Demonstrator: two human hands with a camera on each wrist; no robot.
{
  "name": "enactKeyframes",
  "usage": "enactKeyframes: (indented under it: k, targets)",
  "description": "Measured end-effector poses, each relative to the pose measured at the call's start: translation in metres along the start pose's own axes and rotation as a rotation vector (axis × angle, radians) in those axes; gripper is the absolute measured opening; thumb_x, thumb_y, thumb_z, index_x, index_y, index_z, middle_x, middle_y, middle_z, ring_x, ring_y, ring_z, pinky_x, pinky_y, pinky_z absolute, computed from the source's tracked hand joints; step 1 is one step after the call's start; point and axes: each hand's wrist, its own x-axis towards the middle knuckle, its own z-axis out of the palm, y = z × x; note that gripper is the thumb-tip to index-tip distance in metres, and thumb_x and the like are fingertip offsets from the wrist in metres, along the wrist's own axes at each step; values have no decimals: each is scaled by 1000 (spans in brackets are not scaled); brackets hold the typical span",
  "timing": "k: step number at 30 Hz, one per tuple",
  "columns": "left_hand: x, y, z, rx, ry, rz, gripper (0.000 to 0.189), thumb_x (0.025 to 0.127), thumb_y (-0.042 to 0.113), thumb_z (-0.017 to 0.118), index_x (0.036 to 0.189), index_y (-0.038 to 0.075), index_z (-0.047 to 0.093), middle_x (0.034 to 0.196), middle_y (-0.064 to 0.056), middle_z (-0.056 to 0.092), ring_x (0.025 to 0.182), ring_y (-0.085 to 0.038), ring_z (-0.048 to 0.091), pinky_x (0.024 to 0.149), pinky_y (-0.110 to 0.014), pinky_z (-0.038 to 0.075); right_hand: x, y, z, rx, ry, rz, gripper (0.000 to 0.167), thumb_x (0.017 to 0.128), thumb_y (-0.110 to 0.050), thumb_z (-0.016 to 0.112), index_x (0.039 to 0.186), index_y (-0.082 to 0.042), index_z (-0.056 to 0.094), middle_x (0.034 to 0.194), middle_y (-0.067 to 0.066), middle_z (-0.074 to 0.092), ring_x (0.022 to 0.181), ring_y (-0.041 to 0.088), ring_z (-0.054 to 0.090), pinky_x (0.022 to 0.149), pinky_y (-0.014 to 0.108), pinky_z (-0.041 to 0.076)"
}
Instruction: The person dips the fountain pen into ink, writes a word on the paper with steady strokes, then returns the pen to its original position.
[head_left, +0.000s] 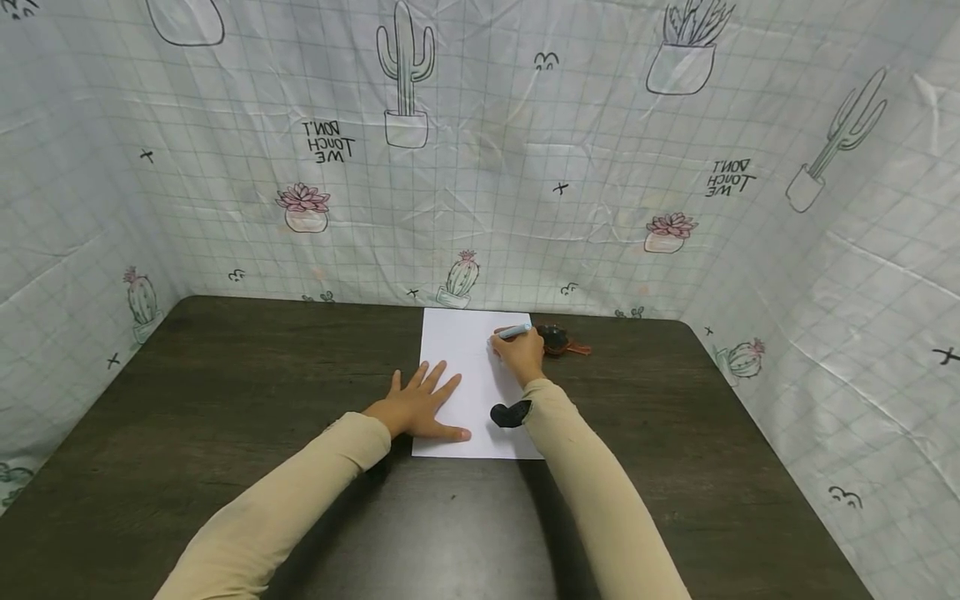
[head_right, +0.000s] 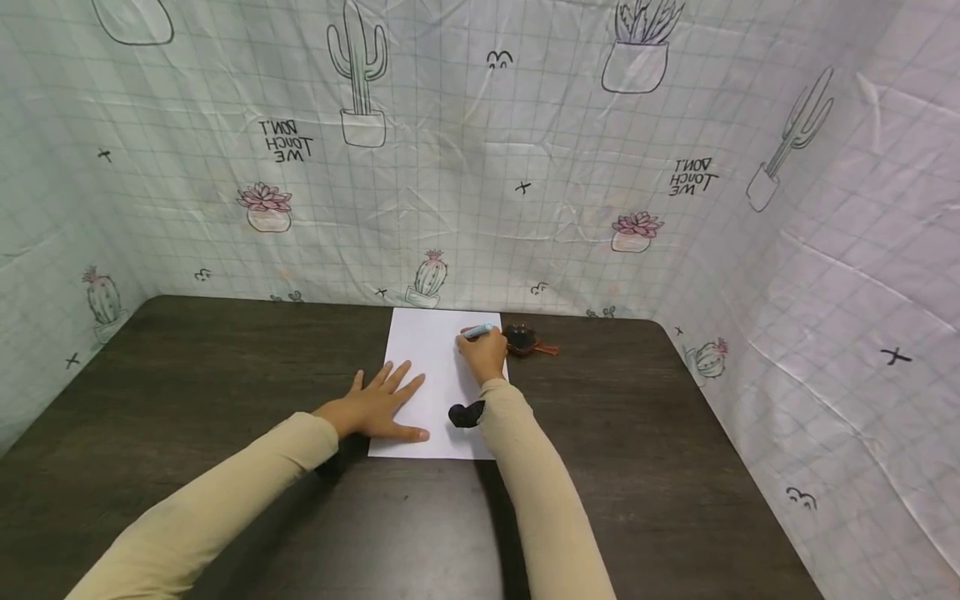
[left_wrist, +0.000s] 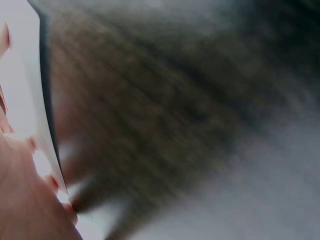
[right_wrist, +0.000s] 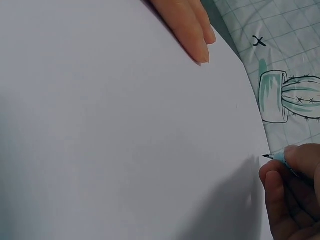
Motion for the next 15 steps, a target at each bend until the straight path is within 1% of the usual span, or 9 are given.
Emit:
enactKeyframes:
  k: [4, 7, 10, 15]
  targets:
    - [1, -1, 1, -5, 4, 4, 100, 79, 78, 50, 156, 29, 9, 162, -4, -4, 147, -32, -6, 109, -67, -2, 0, -1, 0, -2, 3, 6, 17, 82, -13, 71, 96, -6, 78, 72, 9, 72, 72, 25, 67, 67, 31, 49]
    - [1, -1, 0, -5, 2, 4, 100, 79, 78, 49, 156, 29, 9, 162, -4, -4, 147, -32, -6, 109, -67, -1, 1, -1, 1, -11, 2, 16, 17, 82, -14, 72, 96, -6, 78, 73, 10, 73, 77, 27, 68, 74, 36, 51]
    - [0, 0, 0, -10, 0, 4, 99, 80, 78, 50, 156, 29, 10, 162, -4, -4, 147, -32, -6, 109, -67, -1, 2, 0, 3, -18, 2, 26, 15, 82, -14, 73, 94, -7, 78, 71, 9, 72, 75, 27, 68, 73, 36, 51]
    - [-2, 0, -2, -7, -3, 3, 99, 80, 77, 50, 156, 28, 9, 162, -5, -4, 147, -32, -6, 109, -67, -1, 1, 0, 4, -28, 18, 14, 13, 80, -13, 73, 90, -7, 78, 66, 7, 70, 67, 23, 65, 62, 27, 46]
